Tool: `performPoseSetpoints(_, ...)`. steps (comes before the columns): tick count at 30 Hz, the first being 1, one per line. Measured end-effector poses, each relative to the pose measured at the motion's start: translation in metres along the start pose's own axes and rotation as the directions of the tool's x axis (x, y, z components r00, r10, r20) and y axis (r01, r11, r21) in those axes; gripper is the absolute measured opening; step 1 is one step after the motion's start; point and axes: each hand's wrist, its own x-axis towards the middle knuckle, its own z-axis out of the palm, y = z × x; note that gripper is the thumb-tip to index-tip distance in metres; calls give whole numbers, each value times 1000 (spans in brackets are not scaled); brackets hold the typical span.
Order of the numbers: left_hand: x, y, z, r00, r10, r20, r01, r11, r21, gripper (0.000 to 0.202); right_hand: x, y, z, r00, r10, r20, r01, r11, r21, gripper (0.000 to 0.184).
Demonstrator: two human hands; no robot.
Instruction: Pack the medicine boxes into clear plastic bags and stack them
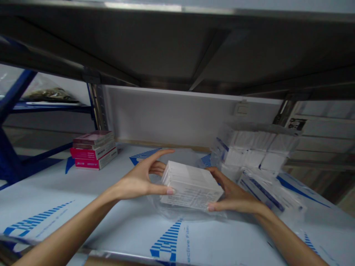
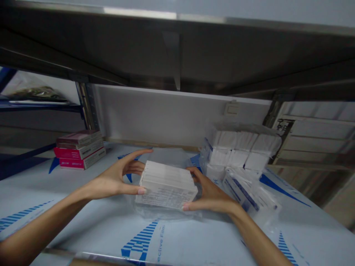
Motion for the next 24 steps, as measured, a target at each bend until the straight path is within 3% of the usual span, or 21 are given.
performPoseSetpoints(4, 3, -20, 9, 992, -6, 127, 10, 1000, -28, 97, -4, 6, -1, 998, 64, 29, -62, 995, -74, 83)
performPoseSetpoints(7, 2, -37, 14, 983, 4, 183, -8, 1000, 23, 93, -5, 11, 0, 991, 132, 15, -130, 986, -103, 93)
performPoseSetpoints(10, -5, -48, 14, 994, -19, 108, -12, 960, 281, 91, -5, 15, -2, 991, 131, -19, -132, 984, -121, 106)
performPoseSetpoints(13, -15, -49, 7, 1000, -9, 26, -6, 845, 535, 85, -7, 16, -4, 990, 111, -91, -128, 967, -218, 109)
performPoseSetpoints(16, -24, -45, -3, 998, 16, 54, -45, 809, 586, 63, -11, 15, -4, 971, 192, -144, -220, 951, -216, 96)
performPoseSetpoints(20, -30, -36, -15, 973, 49, 223, -175, 788, 590, 23, -16, 7, -4, 936, 311, -164, -312, 950, 15, 76)
performPoseSetpoints(22, -30, -29, -20, 957, 99, 274, -249, 765, 593, 10, -17, -2, -8, 935, 309, -175, -301, 951, 75, 55)
performPoseSetpoints(24, -28, -20, -26, 956, 134, 260, -271, 742, 614, 5, -16, -14, -14, 946, 265, -185, -258, 964, 62, 31)
